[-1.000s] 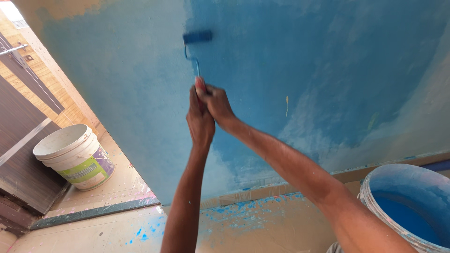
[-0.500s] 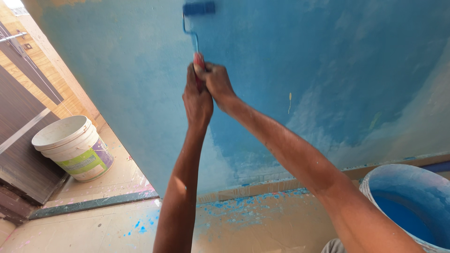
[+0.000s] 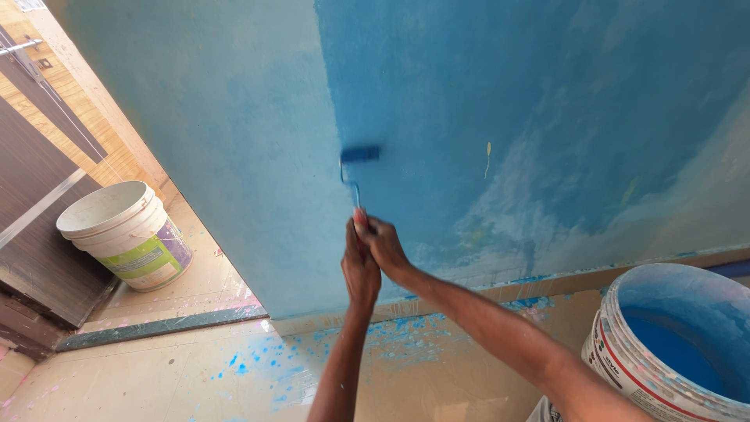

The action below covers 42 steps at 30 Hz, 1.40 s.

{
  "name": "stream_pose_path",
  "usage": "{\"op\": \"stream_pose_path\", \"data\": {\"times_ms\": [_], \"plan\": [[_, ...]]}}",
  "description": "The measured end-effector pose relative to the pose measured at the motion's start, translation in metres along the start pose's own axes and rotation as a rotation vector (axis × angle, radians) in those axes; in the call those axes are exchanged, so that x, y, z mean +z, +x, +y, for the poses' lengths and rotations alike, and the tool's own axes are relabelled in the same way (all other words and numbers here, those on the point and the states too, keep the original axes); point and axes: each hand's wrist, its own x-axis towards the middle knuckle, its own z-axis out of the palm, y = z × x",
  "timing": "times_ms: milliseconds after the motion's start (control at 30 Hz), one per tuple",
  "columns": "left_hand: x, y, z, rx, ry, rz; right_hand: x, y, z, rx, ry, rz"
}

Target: The person sits on the floor and paints a wall blue with a small paint roller, dipping the roller into a bucket of blue paint and rolling it across the wall in overlapping strokes to coat the surface.

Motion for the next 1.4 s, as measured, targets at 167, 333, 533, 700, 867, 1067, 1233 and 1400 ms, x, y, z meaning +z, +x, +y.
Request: {"op": "stream_pose_path", "data": {"times_ms": [167,333,533,700,867,1067,1233,1400], "plan": [[0.017,-0.056,-0.061,0.139,-0.107,0.030,-0.006,-0.036,0.070,0.093,0.023,-0.010],[0.027,-0.101,-0.110,-0.044,-0.172,-0.022,-0.008,-0.065,0.124,0.128,0.007,0.006],[0.030,-0.136,-0.140,-0.136,-0.106,-0.031,-0.008,-0.091,0.163,0.221,0.050,0.000],[0.025,-0.157,-0.155,-0.220,-0.080,-0.051,-0.003,-0.111,0.181,0.208,0.066,-0.001],[0.025,-0.174,-0.164,-0.256,-0.120,-0.063,-0.003,-0.125,0.195,0.268,0.052,-0.001],[0.023,-0.178,-0.168,-0.209,-0.130,-0.066,-0.001,-0.129,0.198,0.256,0.059,0.024],[0.019,-0.145,-0.149,-0.155,-0.109,-0.065,0.002,-0.103,0.171,0.142,0.011,0.026],[0.017,-0.124,-0.131,-0.096,-0.129,-0.054,0.002,-0.087,0.150,0.137,0.014,0.005]]}}
